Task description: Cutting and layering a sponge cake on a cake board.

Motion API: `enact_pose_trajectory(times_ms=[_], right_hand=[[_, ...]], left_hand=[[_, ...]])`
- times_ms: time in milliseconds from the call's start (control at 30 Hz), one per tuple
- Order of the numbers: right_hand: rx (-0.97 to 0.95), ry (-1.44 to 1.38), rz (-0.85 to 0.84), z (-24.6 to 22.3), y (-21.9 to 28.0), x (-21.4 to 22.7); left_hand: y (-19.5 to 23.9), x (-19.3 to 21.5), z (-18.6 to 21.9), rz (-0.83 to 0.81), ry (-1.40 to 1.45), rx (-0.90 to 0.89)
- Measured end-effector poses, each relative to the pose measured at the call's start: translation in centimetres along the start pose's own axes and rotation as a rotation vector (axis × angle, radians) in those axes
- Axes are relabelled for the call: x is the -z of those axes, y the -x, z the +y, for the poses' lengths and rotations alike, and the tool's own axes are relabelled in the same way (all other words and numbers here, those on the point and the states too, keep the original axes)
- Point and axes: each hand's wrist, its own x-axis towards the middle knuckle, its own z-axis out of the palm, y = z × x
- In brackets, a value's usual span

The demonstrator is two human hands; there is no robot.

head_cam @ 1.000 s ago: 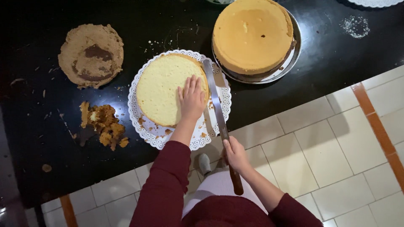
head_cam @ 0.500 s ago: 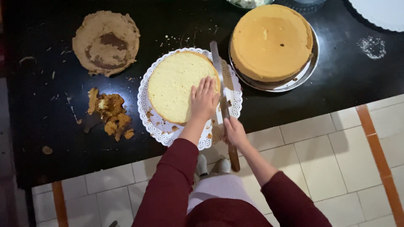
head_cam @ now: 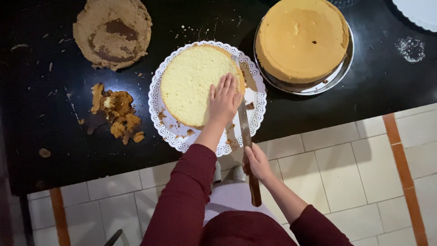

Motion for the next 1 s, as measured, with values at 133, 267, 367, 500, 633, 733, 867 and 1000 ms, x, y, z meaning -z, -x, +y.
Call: enact_pose_trajectory(times_ms=[133, 267, 367, 500, 633, 733, 867, 1000], right_hand=[[0.034, 0.109, 0.035, -1.4, -2.0, -0.7], [0.091, 0.175, 0.034, -3.6, -6.2, -1.5], [0.153, 0.212, 0.018, -4.3, -9.1, -1.8], [0.059, 0.240, 0.053, -6.0, -8.1, -2.5], [0.026, 0.204, 0.023, -3.0, -4.4, -2.0], [0.006, 0.178, 0.026, -2.2, -1.4, -2.2], [0.009, 0.250, 0.042, -1.2, -5.1, -1.0], [0.064, 0.262, -0.040, -4.9, -10.4, -1.6]], left_hand=[[-0.1, -1.1, -1.5, -0.033, 0.032, -0.007], [0.3, 1.6, -3.4, -0.109, 0.230, -0.043], [1.7, 6.9, -3.5, -0.151, 0.223, -0.083], [3.6, 9.5, -3.5, -0.309, -0.085, -0.072], [4.0, 9.0, -3.6, -0.385, -0.214, -0.012], [4.2, 8.9, -3.6, -0.372, -0.245, 0.002], [4.4, 8.7, -3.7, -0.342, -0.186, -0.015], [4.5, 8.0, -4.0, -0.318, -0.151, -0.006]])
